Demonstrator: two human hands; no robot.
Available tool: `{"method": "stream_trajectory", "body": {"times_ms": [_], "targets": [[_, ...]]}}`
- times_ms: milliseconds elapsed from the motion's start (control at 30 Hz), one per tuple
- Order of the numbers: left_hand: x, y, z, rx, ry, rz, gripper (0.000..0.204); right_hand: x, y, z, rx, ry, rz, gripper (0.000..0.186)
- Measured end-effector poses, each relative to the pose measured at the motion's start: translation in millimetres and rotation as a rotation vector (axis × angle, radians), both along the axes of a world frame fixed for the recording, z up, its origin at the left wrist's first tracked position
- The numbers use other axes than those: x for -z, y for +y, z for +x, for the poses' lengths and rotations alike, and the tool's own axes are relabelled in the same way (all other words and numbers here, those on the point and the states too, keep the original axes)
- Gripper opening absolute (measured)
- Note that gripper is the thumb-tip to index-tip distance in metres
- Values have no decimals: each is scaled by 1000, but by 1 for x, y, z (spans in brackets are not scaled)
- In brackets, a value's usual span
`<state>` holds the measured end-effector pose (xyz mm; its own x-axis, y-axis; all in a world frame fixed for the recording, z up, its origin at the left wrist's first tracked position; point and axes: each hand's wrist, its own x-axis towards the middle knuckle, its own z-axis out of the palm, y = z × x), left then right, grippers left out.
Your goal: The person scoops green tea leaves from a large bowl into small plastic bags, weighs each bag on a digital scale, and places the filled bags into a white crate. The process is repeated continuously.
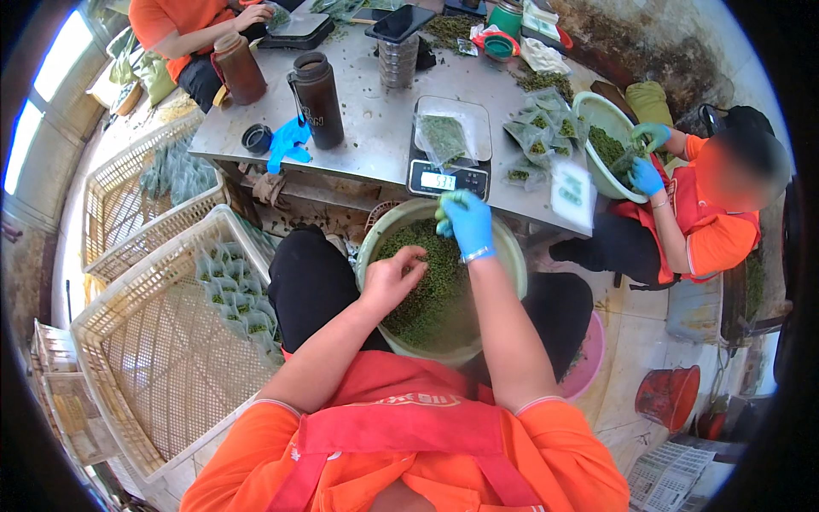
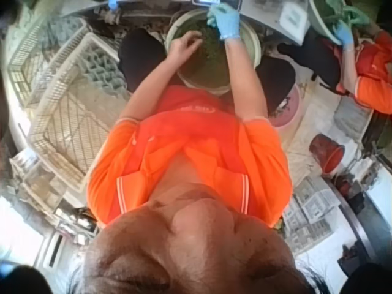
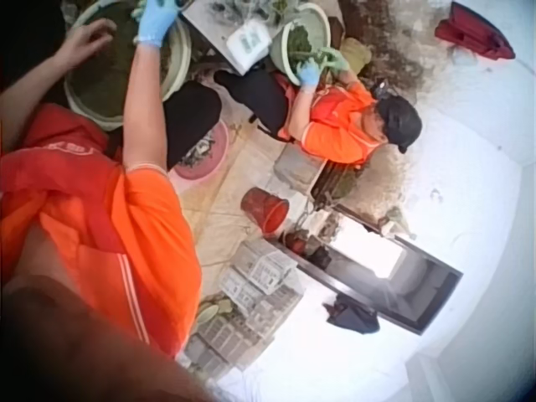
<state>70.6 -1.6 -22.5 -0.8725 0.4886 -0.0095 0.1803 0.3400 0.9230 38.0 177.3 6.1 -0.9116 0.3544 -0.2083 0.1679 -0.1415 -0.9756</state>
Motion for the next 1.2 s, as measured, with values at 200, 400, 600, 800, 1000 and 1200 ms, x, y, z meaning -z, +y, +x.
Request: {"method": "stream_trajectory", "body": {"times_ms": [200, 400, 600, 800, 1000, 1200], "targets": [[-1, 3, 0, -17, -66, 57, 23, 3, -10, 66, -323, -122, 216, 16], [5, 3, 0, 177, -53, 3, 31, 6, -2, 65, -42, 123, -283, 38], [-3, 26, 12, 50, -969, 789, 60, -16, -42, 66, -137, 350, -1280, 63], [-4, 57, 53, -254, -1159, 1043, 55, -10, -52, 62, -144, 300, -1225, 62], [7, 74, 73, -75, -1270, 1041, 51, 15, -28, 56, -105, 107, -732, 50], [-1, 46, 37, 236, -670, 486, 31, 20, 5, 44, 207, 287, 68, 24]]}}
